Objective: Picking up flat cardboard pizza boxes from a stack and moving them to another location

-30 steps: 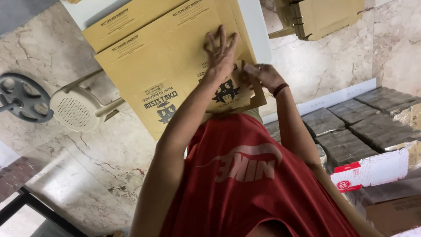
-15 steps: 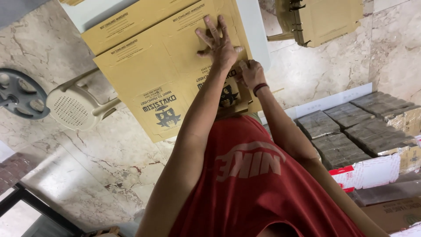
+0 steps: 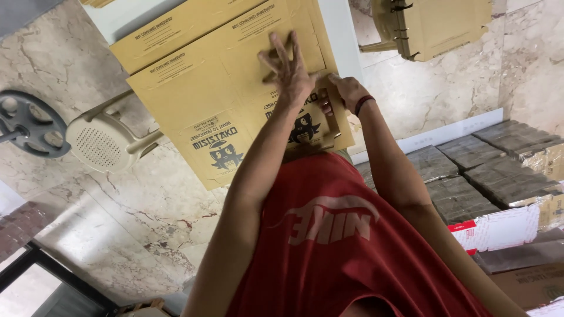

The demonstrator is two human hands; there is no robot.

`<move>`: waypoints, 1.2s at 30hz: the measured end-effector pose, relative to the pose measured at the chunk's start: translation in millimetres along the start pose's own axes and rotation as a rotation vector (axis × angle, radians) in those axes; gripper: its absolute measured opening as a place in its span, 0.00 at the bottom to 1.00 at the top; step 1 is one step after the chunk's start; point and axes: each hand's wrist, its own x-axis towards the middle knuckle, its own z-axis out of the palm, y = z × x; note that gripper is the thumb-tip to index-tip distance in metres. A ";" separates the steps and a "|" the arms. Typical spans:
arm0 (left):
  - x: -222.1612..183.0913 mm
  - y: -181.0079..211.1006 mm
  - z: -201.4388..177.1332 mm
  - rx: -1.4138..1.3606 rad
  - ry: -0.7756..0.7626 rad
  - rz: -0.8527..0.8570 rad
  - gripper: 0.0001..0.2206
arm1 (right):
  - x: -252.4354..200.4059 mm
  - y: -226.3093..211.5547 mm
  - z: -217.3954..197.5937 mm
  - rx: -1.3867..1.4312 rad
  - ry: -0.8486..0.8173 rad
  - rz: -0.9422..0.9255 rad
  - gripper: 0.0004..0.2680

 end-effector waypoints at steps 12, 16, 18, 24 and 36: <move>6.4 -1.8 31.3 -0.310 0.094 0.009 0.58 | 6.9 -4.8 -9.5 0.171 -0.082 0.080 0.19; -0.5 0.5 21.0 -0.134 0.007 -0.039 0.56 | -21.4 -14.5 12.9 0.106 0.075 -0.052 0.20; -11.1 5.7 4.4 -0.143 -0.055 -0.070 0.56 | -33.8 -11.5 19.2 0.082 0.166 -0.121 0.20; -20.5 6.4 12.5 0.003 0.232 0.035 0.64 | -47.4 -9.2 24.5 -0.009 0.180 -0.469 0.20; -32.0 24.8 -71.4 0.060 -0.341 -0.173 0.55 | -6.8 -68.6 8.0 -0.637 0.085 0.015 0.27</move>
